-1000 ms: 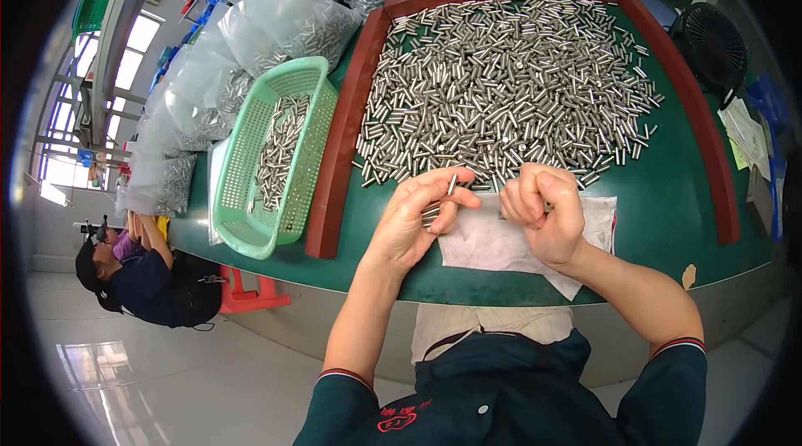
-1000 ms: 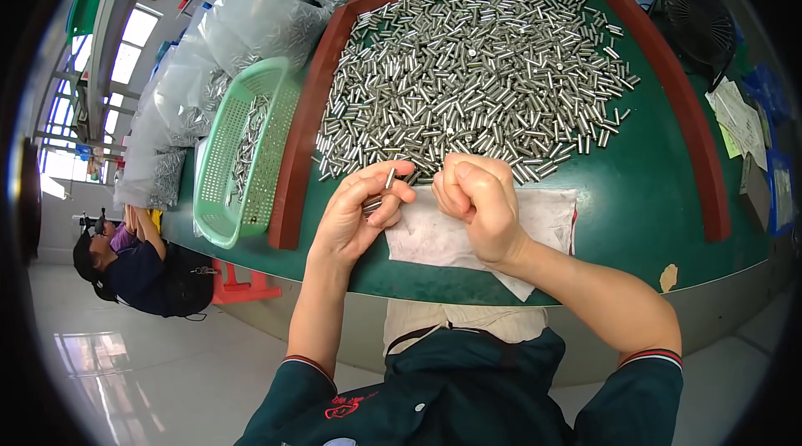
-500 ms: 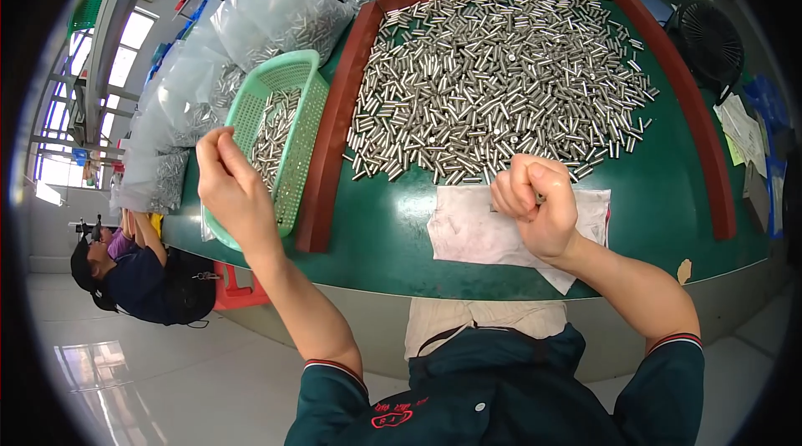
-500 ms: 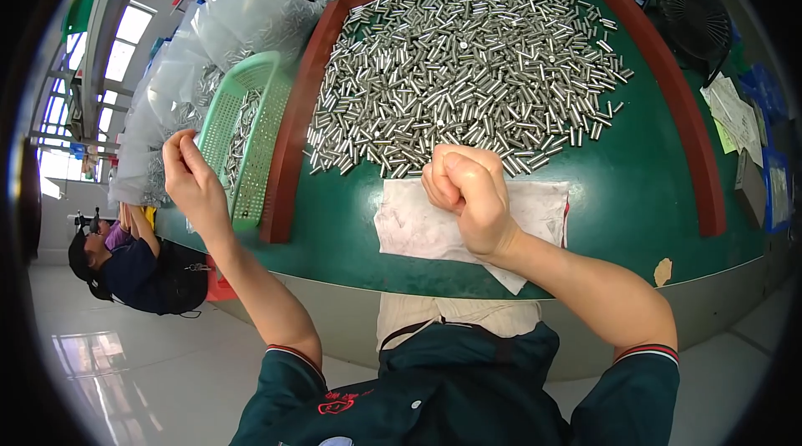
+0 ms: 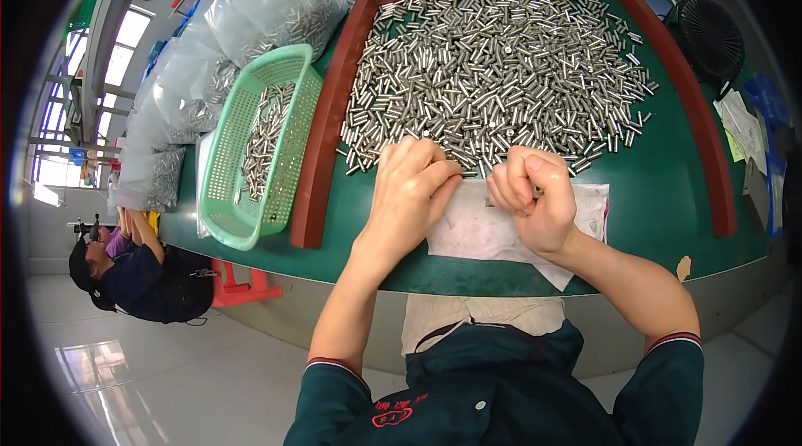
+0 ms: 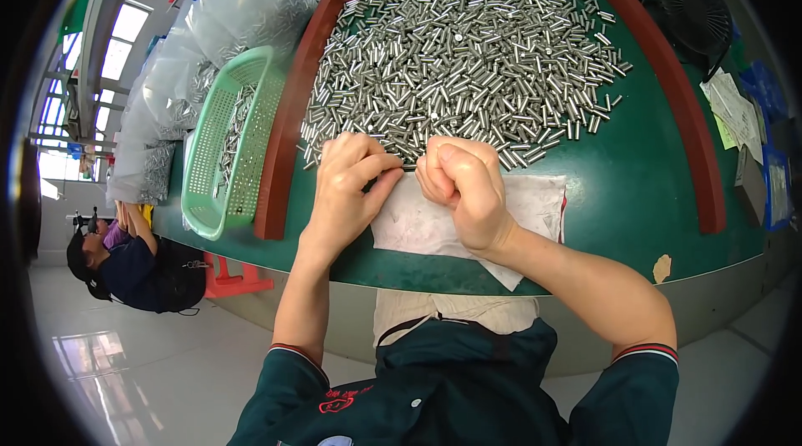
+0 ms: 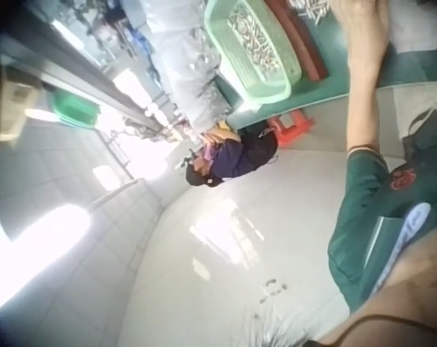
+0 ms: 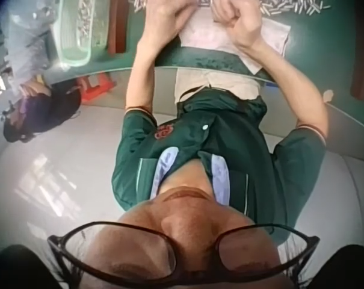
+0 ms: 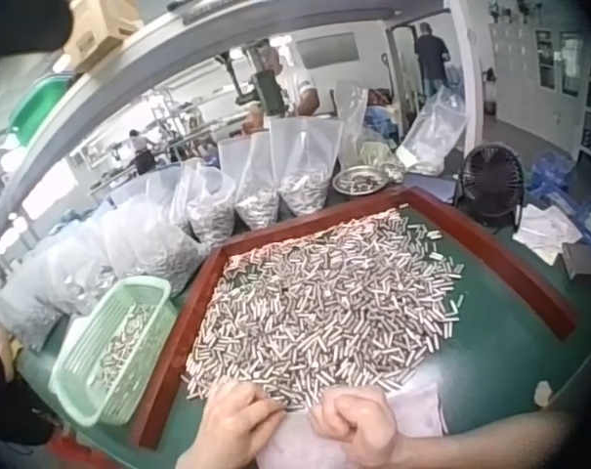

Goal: Inspecting and sorting small cylindrical metal components at a manufacturing workbench.

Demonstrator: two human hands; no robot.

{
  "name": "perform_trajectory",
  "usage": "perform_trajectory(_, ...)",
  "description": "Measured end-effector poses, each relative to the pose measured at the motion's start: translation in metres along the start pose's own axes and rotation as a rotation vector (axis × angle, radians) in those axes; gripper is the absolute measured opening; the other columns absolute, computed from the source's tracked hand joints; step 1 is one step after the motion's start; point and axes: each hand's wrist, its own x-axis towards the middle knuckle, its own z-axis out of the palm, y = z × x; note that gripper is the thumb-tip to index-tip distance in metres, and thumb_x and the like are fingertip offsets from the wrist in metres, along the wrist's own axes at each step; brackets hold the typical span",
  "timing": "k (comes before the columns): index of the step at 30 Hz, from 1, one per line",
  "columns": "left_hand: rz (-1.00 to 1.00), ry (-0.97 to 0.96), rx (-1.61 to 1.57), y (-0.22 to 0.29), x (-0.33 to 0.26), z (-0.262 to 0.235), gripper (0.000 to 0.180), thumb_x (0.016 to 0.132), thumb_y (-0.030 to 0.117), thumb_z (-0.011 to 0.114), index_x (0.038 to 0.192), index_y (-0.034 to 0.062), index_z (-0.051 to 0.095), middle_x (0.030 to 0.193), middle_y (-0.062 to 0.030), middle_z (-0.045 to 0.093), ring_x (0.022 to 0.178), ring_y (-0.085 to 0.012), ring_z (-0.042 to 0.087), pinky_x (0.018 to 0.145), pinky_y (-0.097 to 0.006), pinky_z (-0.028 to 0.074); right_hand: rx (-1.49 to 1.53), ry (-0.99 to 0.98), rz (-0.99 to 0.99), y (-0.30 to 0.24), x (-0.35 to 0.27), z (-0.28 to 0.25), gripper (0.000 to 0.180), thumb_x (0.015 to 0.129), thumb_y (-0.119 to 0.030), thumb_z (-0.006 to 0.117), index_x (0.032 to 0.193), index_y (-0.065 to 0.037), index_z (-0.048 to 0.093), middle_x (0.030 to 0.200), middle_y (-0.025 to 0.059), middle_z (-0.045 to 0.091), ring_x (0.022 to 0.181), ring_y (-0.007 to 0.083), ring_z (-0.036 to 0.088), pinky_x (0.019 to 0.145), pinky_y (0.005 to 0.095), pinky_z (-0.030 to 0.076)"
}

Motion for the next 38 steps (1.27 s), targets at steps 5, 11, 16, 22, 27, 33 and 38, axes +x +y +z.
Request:
perform_trajectory(5,0.037,-0.012,0.033,0.000,0.000,0.009,0.012,0.062,0.003,0.066,0.072,0.0062,0.060,0.069,-0.0017,0.050,0.067,-0.0188,0.047,0.063,-0.031,0.033,-0.007,0.000,0.005,0.001,0.000,-0.002,0.030,0.081,-0.017,0.032,0.053,-0.006,0.029,0.047,-0.0002,0.028,0.044,0.0080,0.023,0.043,0.0236,0.020)
perform_trajectory(11,0.129,0.000,0.113,0.003,0.000,0.011,0.010,0.062,0.005,0.063,0.064,0.0065,0.054,0.068,-0.0027,0.045,0.067,-0.0189,0.045,0.065,-0.032,0.033,-0.008,0.004,0.010,0.001,-0.002,-0.001,0.030,0.081,-0.016,0.032,0.053,-0.007,0.029,0.047,-0.0003,0.028,0.044,0.0079,0.023,0.043,0.0236,0.020)
perform_trajectory(16,0.085,0.044,0.149,0.001,-0.001,0.013,0.014,0.060,0.002,0.061,0.067,0.0072,0.050,0.068,-0.0035,0.045,0.067,-0.0195,0.046,0.064,-0.032,0.033,-0.007,0.009,0.003,0.000,-0.001,0.000,0.030,0.081,-0.016,0.033,0.053,-0.007,0.029,0.047,-0.0005,0.028,0.044,0.0078,0.023,0.043,0.0235,0.020)
perform_trajectory(22,-0.242,0.101,-0.176,0.004,-0.024,-0.016,0.013,0.066,-0.003,0.060,0.074,0.0037,0.052,0.070,-0.0040,0.051,0.063,-0.0159,0.048,0.062,-0.028,0.035,-0.041,-0.001,-0.018,0.004,0.003,0.000,0.036,0.084,-0.025,0.035,0.053,-0.010,0.030,0.042,-0.0016,0.026,0.040,0.0083,0.019,0.041,0.0249,0.018)
perform_trajectory(27,-0.737,0.476,-1.058,0.026,-0.074,-0.048,0.004,0.082,0.002,0.054,0.082,-0.0016,0.055,0.076,-0.0047,0.055,0.068,-0.0099,0.047,0.064,-0.022,0.038,0.049,0.009,-0.001,0.003,0.003,0.002,0.033,0.083,-0.019,0.034,0.052,-0.009,0.031,0.042,-0.0021,0.025,0.040,0.0082,0.020,0.041,0.0248,0.017)
perform_trajectory(33,-1.019,0.850,-1.262,0.024,-0.154,-0.080,0.013,0.082,0.010,0.057,0.087,-0.0012,0.057,0.076,-0.0063,0.057,0.066,-0.0101,0.046,0.062,-0.022,0.038,0.062,-0.026,0.010,0.005,0.001,0.009,0.036,0.088,-0.027,0.031,0.055,-0.012,0.030,0.043,-0.0030,0.024,0.039,0.0084,0.018,0.041,0.0247,0.017)
perform_trajectory(38,-1.055,1.000,-1.147,0.019,-0.192,-0.092,0.015,0.084,0.013,0.055,0.088,-0.0018,0.058,0.077,-0.0066,0.058,0.065,-0.0092,0.047,0.062,-0.022,0.039,0.032,0.000,0.009,0.002,0.002,0.010,0.034,0.087,-0.025,0.029,0.055,-0.013,0.029,0.042,-0.0031,0.025,0.038,0.0067,0.019,0.039,0.0227,0.018)
